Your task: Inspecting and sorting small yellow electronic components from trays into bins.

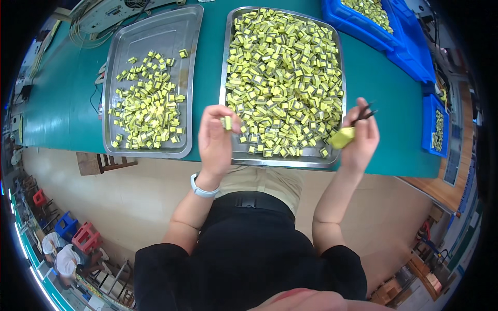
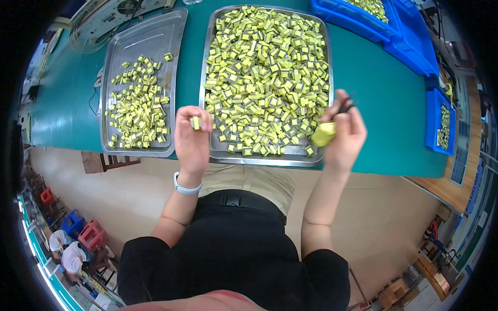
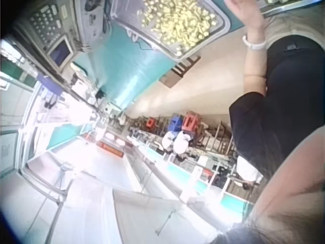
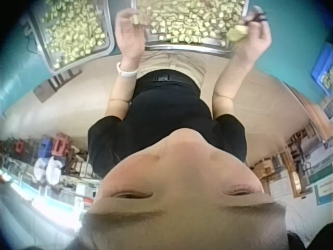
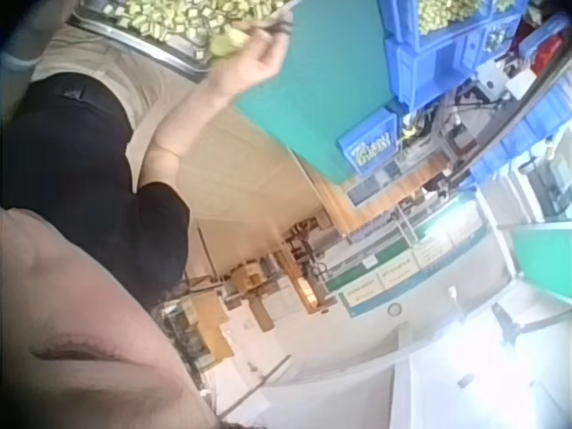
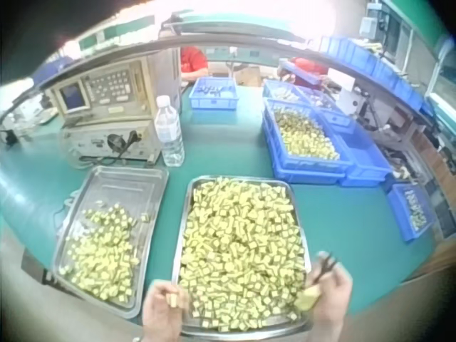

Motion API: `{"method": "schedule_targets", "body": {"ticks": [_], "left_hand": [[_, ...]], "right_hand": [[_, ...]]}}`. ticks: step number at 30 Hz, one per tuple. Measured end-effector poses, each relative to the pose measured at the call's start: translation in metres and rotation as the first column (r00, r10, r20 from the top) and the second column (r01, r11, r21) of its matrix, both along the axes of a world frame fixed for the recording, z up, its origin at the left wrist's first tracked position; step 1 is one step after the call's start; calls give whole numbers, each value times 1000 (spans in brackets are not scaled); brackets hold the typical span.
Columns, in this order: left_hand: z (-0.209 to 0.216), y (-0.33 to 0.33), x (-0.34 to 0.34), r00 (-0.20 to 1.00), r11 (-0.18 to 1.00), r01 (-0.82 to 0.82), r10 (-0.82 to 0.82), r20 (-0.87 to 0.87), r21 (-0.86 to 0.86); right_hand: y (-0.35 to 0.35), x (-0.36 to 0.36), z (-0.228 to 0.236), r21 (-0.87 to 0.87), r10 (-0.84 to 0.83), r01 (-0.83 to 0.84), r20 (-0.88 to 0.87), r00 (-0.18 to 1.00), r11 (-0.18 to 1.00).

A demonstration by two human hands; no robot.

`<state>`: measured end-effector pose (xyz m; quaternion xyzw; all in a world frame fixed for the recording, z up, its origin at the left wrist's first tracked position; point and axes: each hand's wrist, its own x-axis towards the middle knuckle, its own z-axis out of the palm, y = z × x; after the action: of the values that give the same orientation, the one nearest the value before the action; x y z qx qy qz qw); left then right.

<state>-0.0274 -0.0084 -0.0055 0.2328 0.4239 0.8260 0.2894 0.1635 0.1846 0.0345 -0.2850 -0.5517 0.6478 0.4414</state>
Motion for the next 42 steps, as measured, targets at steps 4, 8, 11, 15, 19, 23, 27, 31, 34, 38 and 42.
{"method": "schedule_targets", "body": {"ticks": [4,8,11,15,19,23,27,31,34,38,42], "left_hand": [[-16,-8,-12,983,970,-173,158,-99,-170],[-13,-2,-19,996,995,-34,42,76,-94],[-14,0,-25,996,995,-32,39,74,-99],[-8,3,-28,998,991,-21,29,57,-130],[8,5,-33,996,971,-88,83,-31,-222],[6,2,-30,994,975,-36,12,-112,-218],[3,1,-21,990,973,-83,55,-129,-218],[4,3,-13,985,970,-132,105,-140,-204],[7,9,-13,971,959,-165,117,-210,-231],[4,11,-10,972,964,-180,143,-187,-198],[14,6,-9,954,910,-263,194,-229,-321]], "right_hand": [[78,42,-40,-250,98,-187,-328,940,950],[87,31,-56,-333,263,-494,-546,796,803],[72,16,-59,-354,169,-399,-533,829,845],[58,15,-66,-374,17,-390,-704,710,841],[36,12,-69,-383,7,-414,-727,686,826],[40,12,-59,-368,1,-381,-719,695,848],[53,7,-55,-380,43,-422,-699,714,823],[67,7,-57,-379,98,-391,-601,793,839],[70,3,-62,-368,126,-415,-604,787,832],[79,-3,-58,-386,127,-407,-577,807,828],[70,-3,-38,-295,169,-333,-466,868,895]]}}
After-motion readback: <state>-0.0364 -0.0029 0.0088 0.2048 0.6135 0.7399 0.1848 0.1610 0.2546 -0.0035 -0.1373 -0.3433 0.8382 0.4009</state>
